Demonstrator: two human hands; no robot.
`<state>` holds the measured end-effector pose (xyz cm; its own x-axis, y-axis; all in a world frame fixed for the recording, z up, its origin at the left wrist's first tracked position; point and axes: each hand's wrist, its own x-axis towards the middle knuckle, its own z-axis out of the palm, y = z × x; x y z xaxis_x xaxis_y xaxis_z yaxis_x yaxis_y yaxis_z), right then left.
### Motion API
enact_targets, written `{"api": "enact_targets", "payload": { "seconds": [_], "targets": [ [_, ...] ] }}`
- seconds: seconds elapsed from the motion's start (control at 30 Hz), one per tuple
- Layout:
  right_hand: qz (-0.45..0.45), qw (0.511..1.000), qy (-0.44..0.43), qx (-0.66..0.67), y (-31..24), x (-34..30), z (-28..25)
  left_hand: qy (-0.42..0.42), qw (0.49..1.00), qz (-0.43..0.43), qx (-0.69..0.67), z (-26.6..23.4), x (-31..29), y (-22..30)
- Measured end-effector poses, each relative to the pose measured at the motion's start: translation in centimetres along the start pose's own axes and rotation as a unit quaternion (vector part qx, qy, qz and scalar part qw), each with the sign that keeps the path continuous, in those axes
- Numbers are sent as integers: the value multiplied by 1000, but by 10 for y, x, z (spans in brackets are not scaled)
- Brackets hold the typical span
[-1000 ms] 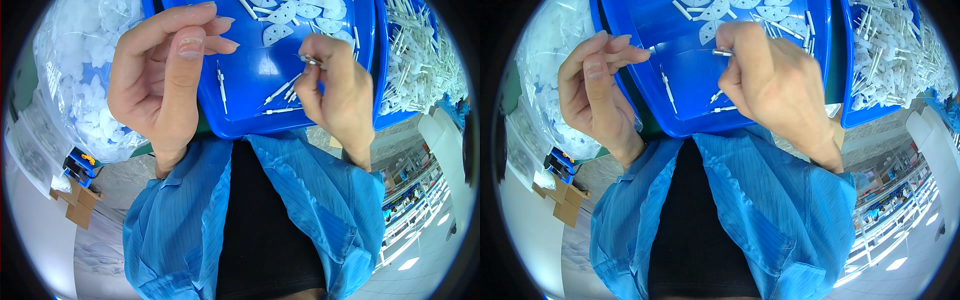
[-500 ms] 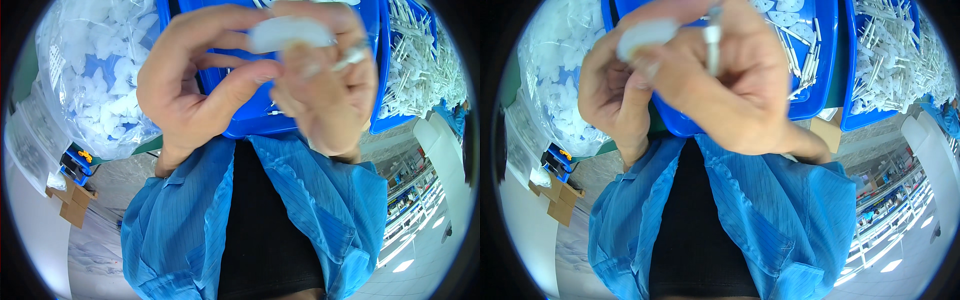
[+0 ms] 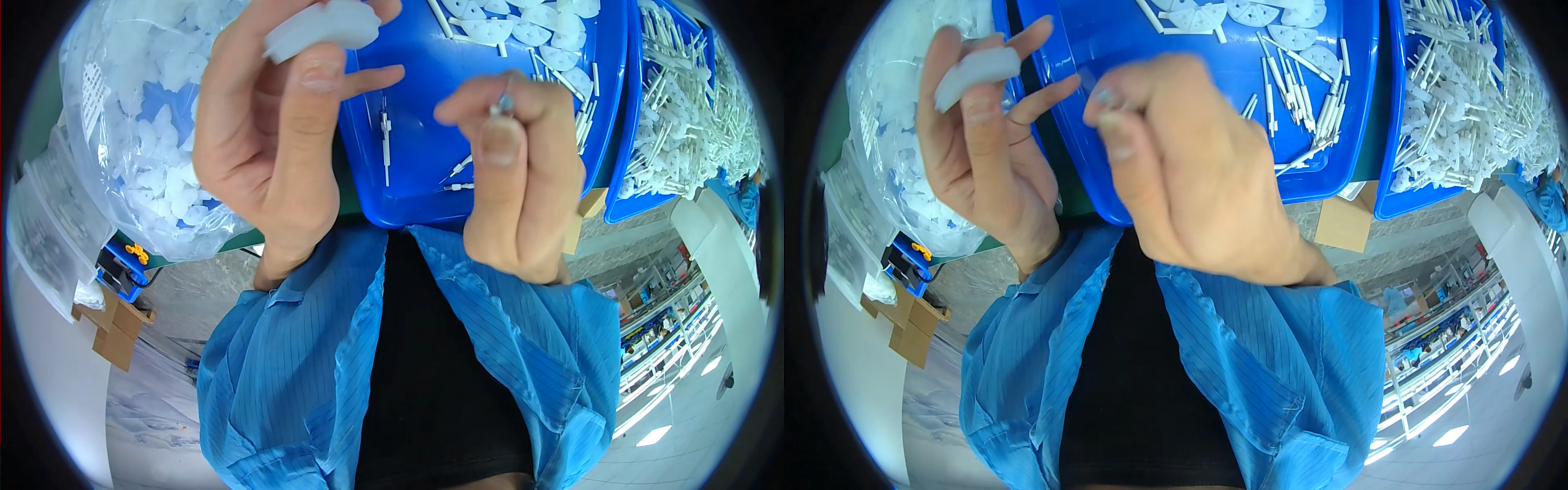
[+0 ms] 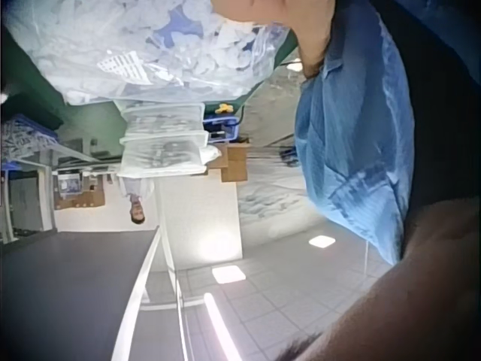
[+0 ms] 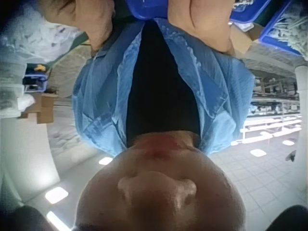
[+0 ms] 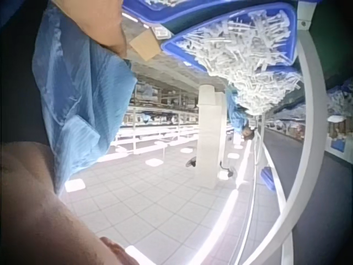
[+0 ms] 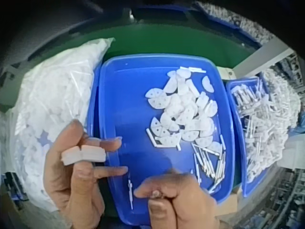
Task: The person repeatedly picks up small white plastic components from blue trays and inserts a thin rod into a semi-circular piece. They handle the items one at a time, aligning the parts and pressing them together before placing the assembled unit back into the tray.
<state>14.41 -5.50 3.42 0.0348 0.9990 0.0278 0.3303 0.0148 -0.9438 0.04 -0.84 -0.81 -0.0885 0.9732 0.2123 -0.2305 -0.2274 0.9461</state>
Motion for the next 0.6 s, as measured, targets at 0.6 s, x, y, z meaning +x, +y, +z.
{"api": "enact_targets", "payload": {
  "seconds": [0.6],
  "targets": [
    [-91,983,-45,-150,-10,18,-2,13,1000,6,27,-14,-2,-11]
  ]
}}
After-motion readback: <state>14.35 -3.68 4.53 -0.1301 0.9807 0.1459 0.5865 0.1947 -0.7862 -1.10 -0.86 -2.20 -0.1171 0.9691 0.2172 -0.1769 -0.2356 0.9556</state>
